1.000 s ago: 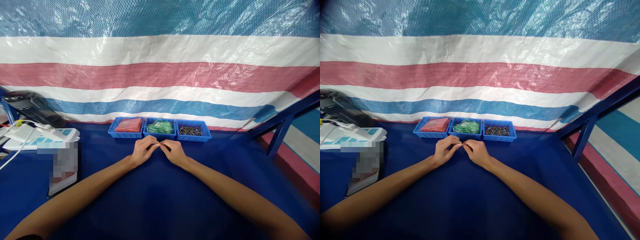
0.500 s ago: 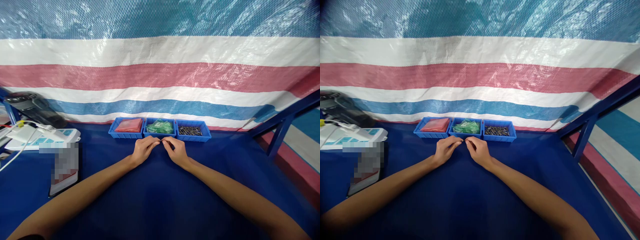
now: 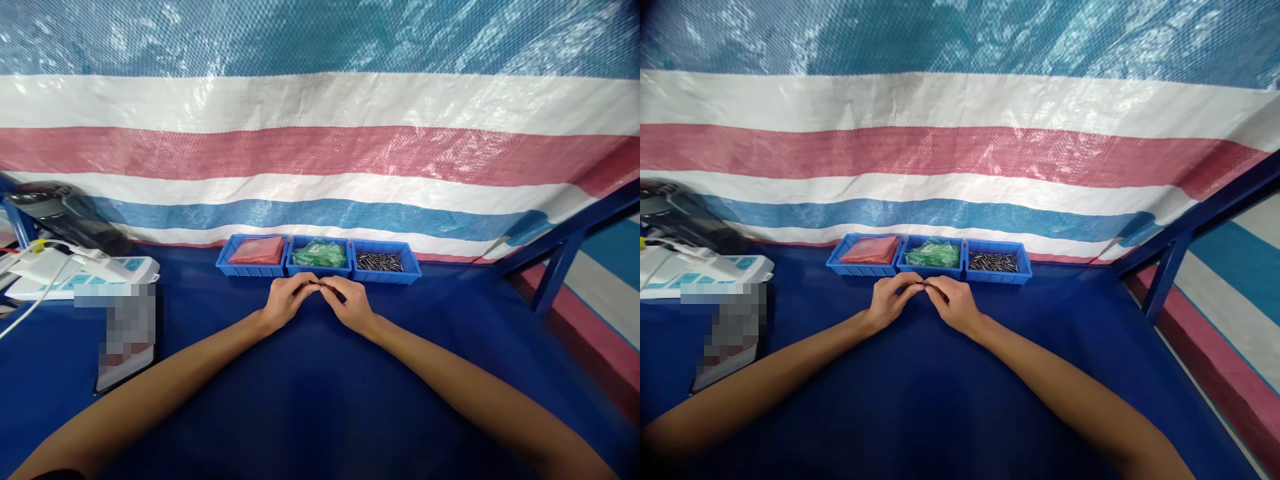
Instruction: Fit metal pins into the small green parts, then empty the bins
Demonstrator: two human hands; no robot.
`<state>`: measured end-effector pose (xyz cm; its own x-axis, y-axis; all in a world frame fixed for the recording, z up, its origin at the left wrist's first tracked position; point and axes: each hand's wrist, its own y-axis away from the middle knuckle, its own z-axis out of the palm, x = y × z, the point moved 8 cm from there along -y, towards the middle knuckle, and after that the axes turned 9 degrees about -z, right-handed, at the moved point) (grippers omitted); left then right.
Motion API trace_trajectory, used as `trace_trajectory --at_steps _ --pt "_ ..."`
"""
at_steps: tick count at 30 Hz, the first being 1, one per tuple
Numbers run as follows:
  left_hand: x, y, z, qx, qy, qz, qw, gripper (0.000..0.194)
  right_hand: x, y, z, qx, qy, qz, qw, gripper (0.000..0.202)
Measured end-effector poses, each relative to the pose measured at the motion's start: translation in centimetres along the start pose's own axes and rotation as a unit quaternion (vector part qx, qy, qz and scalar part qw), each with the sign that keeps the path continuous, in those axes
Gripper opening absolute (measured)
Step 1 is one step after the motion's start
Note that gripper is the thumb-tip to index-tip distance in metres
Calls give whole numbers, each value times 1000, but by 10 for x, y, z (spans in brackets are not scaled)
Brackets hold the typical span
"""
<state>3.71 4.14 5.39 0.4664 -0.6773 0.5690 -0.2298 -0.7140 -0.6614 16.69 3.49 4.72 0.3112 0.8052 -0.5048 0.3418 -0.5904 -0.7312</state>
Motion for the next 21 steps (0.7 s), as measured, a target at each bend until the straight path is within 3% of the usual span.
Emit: trace_trajectory --at_steps 5,9,13,21 --pt "1 -1 -2 0 -12 -8 1000 20 -3 -1 -1 -3 -5 -5 1000 18" --pt "1 -4 1 -18 -25 -29 999 22 4 1 -9 29 -4 49 998 18" --pt "5 -5 2 -17 -23 -10 1000 19 9 4 -12 50 -19 76 996 19" --pt "4 -5 3 -33 -10 -15 999 13 5 1 -6 6 0 53 999 24"
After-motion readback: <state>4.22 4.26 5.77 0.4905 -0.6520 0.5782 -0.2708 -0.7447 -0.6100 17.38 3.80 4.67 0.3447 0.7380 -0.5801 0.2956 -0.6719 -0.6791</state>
